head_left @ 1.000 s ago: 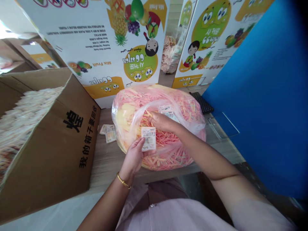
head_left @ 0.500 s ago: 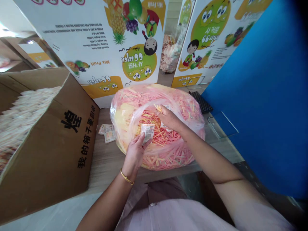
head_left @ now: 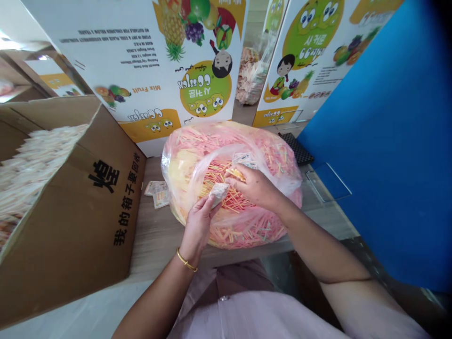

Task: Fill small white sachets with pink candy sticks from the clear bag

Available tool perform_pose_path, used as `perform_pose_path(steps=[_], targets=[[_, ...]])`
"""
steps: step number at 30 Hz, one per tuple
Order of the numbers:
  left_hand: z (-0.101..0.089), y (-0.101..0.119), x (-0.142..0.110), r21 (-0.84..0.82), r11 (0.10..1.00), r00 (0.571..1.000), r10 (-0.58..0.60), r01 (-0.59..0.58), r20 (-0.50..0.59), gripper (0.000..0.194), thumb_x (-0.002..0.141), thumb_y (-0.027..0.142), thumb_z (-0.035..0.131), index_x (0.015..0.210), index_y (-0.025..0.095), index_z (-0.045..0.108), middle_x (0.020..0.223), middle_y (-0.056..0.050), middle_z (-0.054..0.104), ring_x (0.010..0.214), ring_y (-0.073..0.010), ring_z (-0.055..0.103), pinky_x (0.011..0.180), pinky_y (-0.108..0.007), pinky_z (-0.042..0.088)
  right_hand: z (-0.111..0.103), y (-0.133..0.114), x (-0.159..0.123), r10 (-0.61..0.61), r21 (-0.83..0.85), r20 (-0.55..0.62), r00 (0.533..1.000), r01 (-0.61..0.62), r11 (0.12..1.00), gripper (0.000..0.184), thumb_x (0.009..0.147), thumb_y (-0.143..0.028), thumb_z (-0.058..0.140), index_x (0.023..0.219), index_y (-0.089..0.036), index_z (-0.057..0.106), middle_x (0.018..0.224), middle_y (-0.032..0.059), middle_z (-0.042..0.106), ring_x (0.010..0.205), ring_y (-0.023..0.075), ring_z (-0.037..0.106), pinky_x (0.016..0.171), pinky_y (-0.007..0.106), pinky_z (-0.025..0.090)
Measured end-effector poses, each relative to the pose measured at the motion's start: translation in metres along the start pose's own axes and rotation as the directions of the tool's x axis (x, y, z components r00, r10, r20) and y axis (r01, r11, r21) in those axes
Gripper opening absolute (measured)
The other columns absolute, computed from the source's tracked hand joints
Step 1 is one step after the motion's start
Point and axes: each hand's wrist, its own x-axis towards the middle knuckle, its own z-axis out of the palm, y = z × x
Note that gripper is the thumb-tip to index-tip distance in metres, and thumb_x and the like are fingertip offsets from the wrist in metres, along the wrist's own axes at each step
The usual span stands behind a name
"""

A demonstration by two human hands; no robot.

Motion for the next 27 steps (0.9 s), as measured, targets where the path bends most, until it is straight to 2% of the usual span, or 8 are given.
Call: perform_pose_path(steps=[5, 10, 12, 16, 21, 22, 24, 27], targets=[[0.000, -0.004, 0.001, 0.017, 0.999, 0.999, 0.029, -0.029, -0.019, 0.039, 0.064, 0.041, 0.093, 0.090, 0.015, 0.080, 0.104, -0.008, 0.080, 0.110, -0.0256, 0.072, 0.108, -0.042, 0.051, 0.002, -0.007, -0.008, 0.081, -0.275, 0.200, 0.976, -0.023, 0.961, 0.017, 0.098, -0.039, 0.060, 0.096, -0.022, 0.059, 0.084, 0.0033, 0.067, 0.076, 0.0205, 0.059, 0.064, 0.030, 0.029], [-0.001, -0.007, 0.000, 0.023, 0.996, 0.997, 0.081, -0.081, 0.000, 0.033, 0.070, 0.040, 0.091, 0.091, 0.017, 0.080, 0.101, -0.005, 0.080, 0.098, -0.0192, 0.072, 0.101, -0.035, 0.053, 0.004, -0.014, -0.008, 0.179, -0.362, 0.204, 0.962, -0.096, 0.927, 0.021, 0.096, -0.041, 0.064, 0.098, -0.021, 0.060, 0.087, 0.0057, 0.068, 0.076, 0.0208, 0.059, 0.063, 0.030, 0.027], [-0.002, -0.007, -0.001, 0.032, 0.993, 0.994, 0.111, -0.111, -0.001, 0.031, 0.073, 0.040, 0.089, 0.092, 0.019, 0.080, 0.102, -0.003, 0.079, 0.098, -0.0172, 0.071, 0.100, -0.033, 0.054, 0.001, -0.015, -0.007, 0.195, -0.353, 0.195, 0.961, -0.117, 0.928, 0.023, 0.095, -0.043, 0.064, 0.093, -0.021, 0.059, 0.083, 0.0047, 0.067, 0.073, 0.0197, 0.057, 0.062, 0.030, 0.027], [-0.004, -0.006, -0.002, 0.062, 0.989, 0.991, 0.130, -0.132, 0.036, 0.031, 0.076, 0.043, 0.087, 0.095, 0.019, 0.081, 0.105, -0.003, 0.079, 0.101, -0.0171, 0.071, 0.102, -0.034, 0.055, -0.006, -0.008, -0.007, 0.159, -0.213, 0.158, 0.975, -0.123, 0.969, 0.024, 0.097, -0.045, 0.060, 0.094, -0.021, 0.059, 0.086, 0.0035, 0.066, 0.075, 0.0177, 0.056, 0.065, 0.029, 0.031], [-0.002, -0.004, -0.005, 0.092, 0.992, 0.995, 0.088, -0.092, 0.055, 0.039, 0.074, 0.050, 0.087, 0.097, 0.020, 0.081, 0.107, -0.005, 0.079, 0.105, -0.0219, 0.071, 0.100, -0.040, 0.058, -0.004, 0.005, -0.001, 0.017, -0.040, 0.307, 0.951, -0.005, 0.999, 0.026, 0.098, -0.038, 0.054, 0.079, -0.020, 0.055, 0.077, -0.0002, 0.060, 0.072, 0.0148, 0.052, 0.067, 0.028, 0.033], [-0.002, -0.004, -0.006, 0.105, 0.992, 0.995, 0.069, -0.076, 0.071, 0.041, 0.075, 0.052, 0.086, 0.099, 0.019, 0.082, 0.108, -0.006, 0.079, 0.106, -0.0235, 0.071, 0.100, -0.042, 0.059, -0.002, 0.006, 0.000, 0.006, -0.031, 0.281, 0.960, 0.003, 1.000, 0.023, 0.098, -0.035, 0.054, 0.081, -0.020, 0.056, 0.078, -0.0002, 0.061, 0.074, 0.0152, 0.054, 0.068, 0.028, 0.033], [-0.002, -0.003, -0.007, 0.113, 0.992, 0.996, 0.045, -0.054, 0.081, 0.043, 0.075, 0.054, 0.085, 0.101, 0.019, 0.082, 0.111, -0.008, 0.079, 0.110, -0.0259, 0.071, 0.101, -0.044, 0.059, 0.000, 0.006, 0.001, 0.028, -0.033, 0.155, 0.988, -0.023, 0.999, 0.014, 0.097, -0.032, 0.056, 0.089, -0.021, 0.059, 0.083, 0.0009, 0.064, 0.079, 0.0171, 0.057, 0.070, 0.028, 0.035], [-0.003, -0.002, -0.005, 0.080, 0.996, 0.999, 0.039, -0.042, 0.039, 0.042, 0.071, 0.051, 0.089, 0.097, 0.019, 0.083, 0.113, -0.008, 0.079, 0.114, -0.0265, 0.070, 0.105, -0.044, 0.056, 0.000, 0.002, -0.002, 0.036, -0.001, 0.019, 0.999, -0.036, 0.999, 0.013, 0.097, -0.035, 0.057, 0.097, -0.022, 0.060, 0.088, 0.0016, 0.067, 0.083, 0.0190, 0.061, 0.072, 0.028, 0.038]])
